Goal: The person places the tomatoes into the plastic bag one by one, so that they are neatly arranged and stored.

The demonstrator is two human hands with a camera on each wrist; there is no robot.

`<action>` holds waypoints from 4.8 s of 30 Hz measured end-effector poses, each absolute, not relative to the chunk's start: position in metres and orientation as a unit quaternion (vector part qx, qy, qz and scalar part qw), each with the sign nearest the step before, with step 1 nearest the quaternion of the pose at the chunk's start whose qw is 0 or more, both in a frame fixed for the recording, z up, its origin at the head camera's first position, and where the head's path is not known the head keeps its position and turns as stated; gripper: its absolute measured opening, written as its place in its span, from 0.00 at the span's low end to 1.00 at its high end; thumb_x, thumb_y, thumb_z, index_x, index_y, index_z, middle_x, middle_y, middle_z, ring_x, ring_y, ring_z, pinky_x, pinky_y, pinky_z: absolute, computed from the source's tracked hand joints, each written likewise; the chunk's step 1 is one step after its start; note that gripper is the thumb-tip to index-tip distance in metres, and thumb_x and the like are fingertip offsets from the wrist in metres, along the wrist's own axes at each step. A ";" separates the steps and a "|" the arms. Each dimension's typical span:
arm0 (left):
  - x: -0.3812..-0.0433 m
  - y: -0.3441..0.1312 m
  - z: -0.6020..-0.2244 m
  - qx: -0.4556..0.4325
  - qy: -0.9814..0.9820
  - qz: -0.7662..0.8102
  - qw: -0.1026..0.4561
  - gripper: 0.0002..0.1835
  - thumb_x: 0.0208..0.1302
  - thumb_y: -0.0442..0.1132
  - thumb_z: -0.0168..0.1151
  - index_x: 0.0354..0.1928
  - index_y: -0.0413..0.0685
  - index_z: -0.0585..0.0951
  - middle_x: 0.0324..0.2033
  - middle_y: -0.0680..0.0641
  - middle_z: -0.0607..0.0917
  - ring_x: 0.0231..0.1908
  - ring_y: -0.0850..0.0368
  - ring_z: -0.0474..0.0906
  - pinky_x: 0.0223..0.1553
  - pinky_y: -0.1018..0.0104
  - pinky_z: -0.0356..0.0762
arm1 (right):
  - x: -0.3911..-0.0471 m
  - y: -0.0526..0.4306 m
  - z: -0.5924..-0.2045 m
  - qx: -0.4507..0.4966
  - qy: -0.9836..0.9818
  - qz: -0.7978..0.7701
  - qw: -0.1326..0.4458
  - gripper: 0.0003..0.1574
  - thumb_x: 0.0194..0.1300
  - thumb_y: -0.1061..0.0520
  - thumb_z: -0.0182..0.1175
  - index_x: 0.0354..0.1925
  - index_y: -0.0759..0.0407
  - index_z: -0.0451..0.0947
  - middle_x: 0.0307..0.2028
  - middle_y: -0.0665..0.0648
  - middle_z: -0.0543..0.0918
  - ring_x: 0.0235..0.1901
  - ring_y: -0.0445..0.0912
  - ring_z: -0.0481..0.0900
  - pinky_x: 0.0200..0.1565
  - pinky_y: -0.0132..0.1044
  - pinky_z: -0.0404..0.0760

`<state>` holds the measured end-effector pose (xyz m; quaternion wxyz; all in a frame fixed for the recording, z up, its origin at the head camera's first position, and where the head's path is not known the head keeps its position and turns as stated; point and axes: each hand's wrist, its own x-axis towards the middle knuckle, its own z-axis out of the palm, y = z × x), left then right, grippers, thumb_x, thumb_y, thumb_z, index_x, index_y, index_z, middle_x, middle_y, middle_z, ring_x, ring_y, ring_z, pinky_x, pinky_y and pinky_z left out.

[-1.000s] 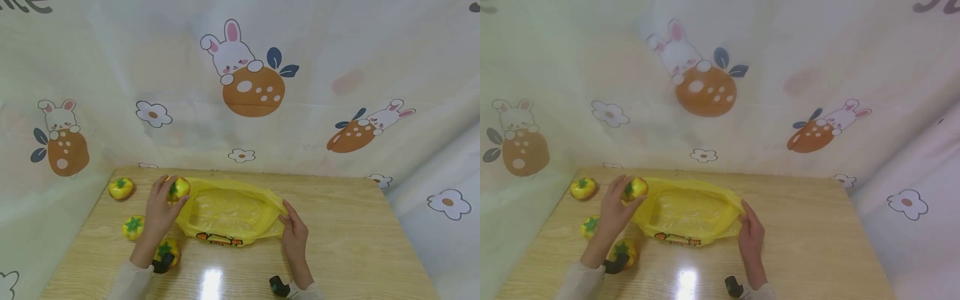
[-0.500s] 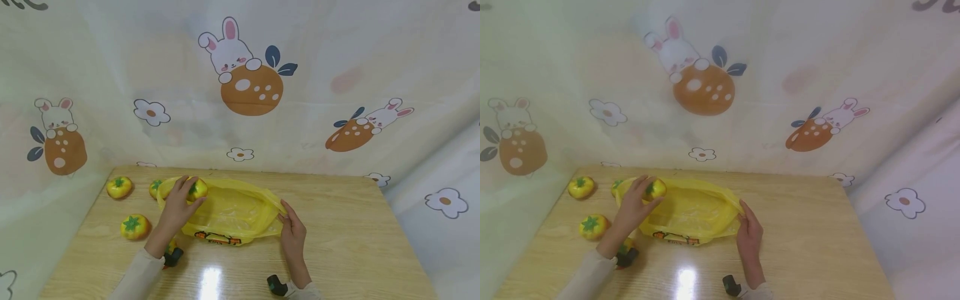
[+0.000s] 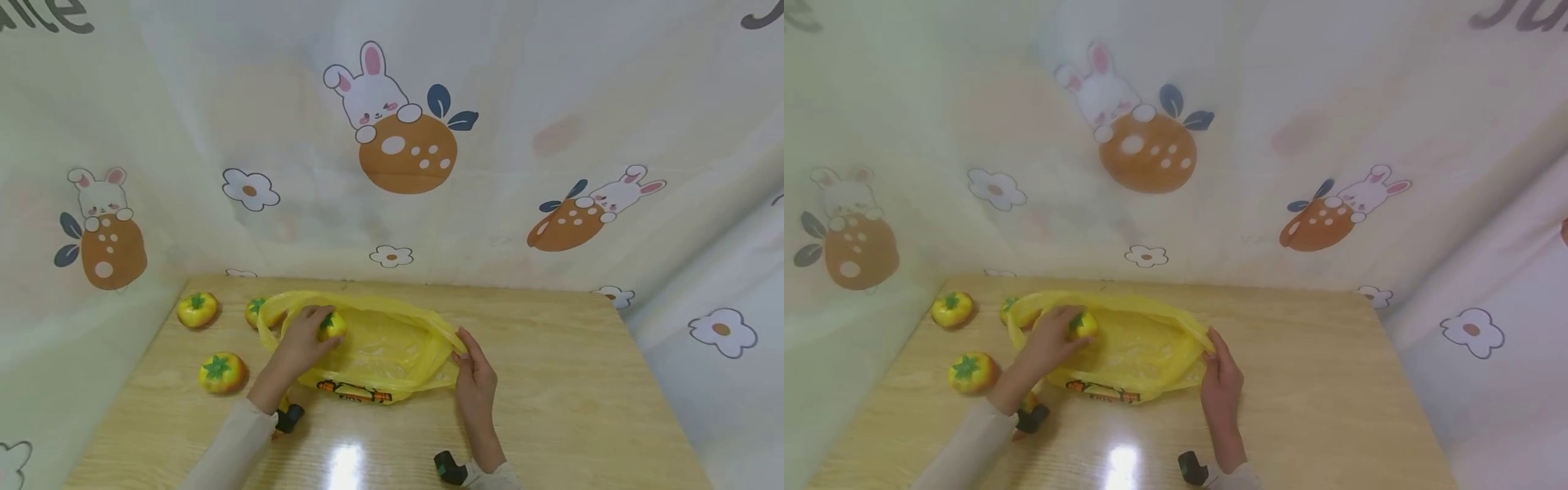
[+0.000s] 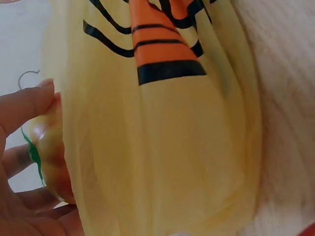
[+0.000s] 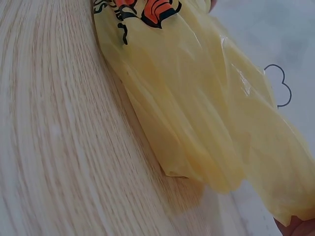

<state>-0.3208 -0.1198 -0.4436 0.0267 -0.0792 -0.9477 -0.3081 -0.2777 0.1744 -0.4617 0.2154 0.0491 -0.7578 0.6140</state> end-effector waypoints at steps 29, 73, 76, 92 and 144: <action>-0.372 -0.106 -0.473 -0.075 -0.975 -0.209 0.011 0.25 0.68 0.43 0.63 0.57 0.32 0.68 0.49 0.27 0.73 0.49 0.30 0.73 0.52 0.39 0.72 | -0.281 0.168 -0.490 0.078 -0.763 0.614 0.187 0.29 0.71 0.77 0.40 0.67 0.70 0.66 0.62 0.71 0.74 0.59 0.63 0.75 0.49 0.51 0.81; -0.186 -0.164 -0.498 0.060 -0.909 -0.347 0.222 0.22 0.50 0.34 0.77 0.45 0.34 0.78 0.54 0.30 0.73 0.54 0.30 0.72 0.52 0.34 0.73 | -0.282 0.169 -0.495 0.043 -0.749 0.645 0.145 0.26 0.74 0.74 0.40 0.67 0.71 0.65 0.66 0.70 0.69 0.64 0.61 0.69 0.53 0.36 0.78; -0.183 -0.163 -0.503 0.059 -0.908 -0.343 0.232 0.20 0.51 0.33 0.76 0.44 0.36 0.79 0.52 0.32 0.74 0.52 0.31 0.74 0.50 0.36 0.76 | -0.279 0.168 -0.497 0.043 -0.752 0.642 0.145 0.26 0.74 0.73 0.40 0.68 0.69 0.66 0.66 0.70 0.70 0.64 0.61 0.70 0.52 0.31 0.79; -0.181 -0.166 -0.506 0.060 -0.915 -0.345 0.199 0.31 0.46 0.35 0.78 0.54 0.35 0.79 0.59 0.30 0.75 0.56 0.27 0.74 0.54 0.36 0.73 | -0.270 0.159 -0.469 0.052 -0.753 0.641 0.141 0.26 0.72 0.76 0.40 0.66 0.76 0.64 0.65 0.75 0.69 0.63 0.65 0.69 0.52 0.36 0.78; -0.310 -0.119 -0.443 -0.158 -0.921 -0.289 0.207 0.29 0.59 0.45 0.71 0.61 0.43 0.77 0.63 0.31 0.73 0.59 0.32 0.74 0.53 0.43 0.78 | -0.275 0.174 -0.475 0.039 -0.766 0.622 0.156 0.24 0.72 0.74 0.42 0.63 0.72 0.70 0.64 0.69 0.73 0.56 0.62 0.77 0.51 0.43 0.80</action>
